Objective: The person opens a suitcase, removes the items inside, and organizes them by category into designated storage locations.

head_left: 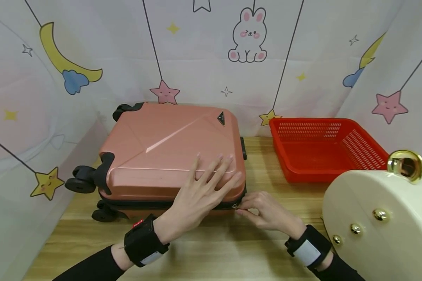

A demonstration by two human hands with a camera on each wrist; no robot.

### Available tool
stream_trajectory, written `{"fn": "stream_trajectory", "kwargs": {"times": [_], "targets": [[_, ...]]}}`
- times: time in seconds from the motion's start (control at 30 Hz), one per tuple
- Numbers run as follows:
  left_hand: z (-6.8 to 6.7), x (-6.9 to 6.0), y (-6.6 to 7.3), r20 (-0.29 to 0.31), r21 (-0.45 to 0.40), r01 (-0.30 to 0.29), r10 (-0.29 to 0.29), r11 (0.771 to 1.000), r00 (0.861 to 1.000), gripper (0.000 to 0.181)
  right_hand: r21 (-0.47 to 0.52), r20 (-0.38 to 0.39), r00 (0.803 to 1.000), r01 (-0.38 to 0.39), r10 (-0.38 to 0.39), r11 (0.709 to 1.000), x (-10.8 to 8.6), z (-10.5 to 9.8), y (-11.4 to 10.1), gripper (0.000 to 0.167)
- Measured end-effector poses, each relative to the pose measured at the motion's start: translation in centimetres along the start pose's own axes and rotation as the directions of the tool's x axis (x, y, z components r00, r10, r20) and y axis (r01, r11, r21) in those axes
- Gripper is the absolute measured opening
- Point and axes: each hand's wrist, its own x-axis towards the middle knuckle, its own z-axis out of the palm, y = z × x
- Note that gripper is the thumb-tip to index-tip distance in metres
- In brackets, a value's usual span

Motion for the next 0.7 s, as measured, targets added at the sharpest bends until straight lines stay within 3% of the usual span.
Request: {"fn": "stream_trajectory", "kwargs": {"times": [0.13,0.43,0.7], "targets": [[0.2,0.4,0.0,0.011,-0.003,0.021,-0.021,1.0,1.0,0.118,0.003,-0.005,1.0,-0.008,0.008,1.0,-0.2,0.2,-0.1,0.012],[0.6,0.4,0.2,-0.105,0.048,0.01,-0.005,0.999,0.994,0.109,0.03,-0.048,0.997,0.055,-0.053,0.998,-0.3,0.9,0.1,0.016],[0.5,0.8,-0.4,-0.136,0.123,-0.017,0.034,0.992,0.99,0.108,-0.048,-0.108,0.99,0.083,-0.087,0.995,0.3,-0.2,1.2,0.023]]}}
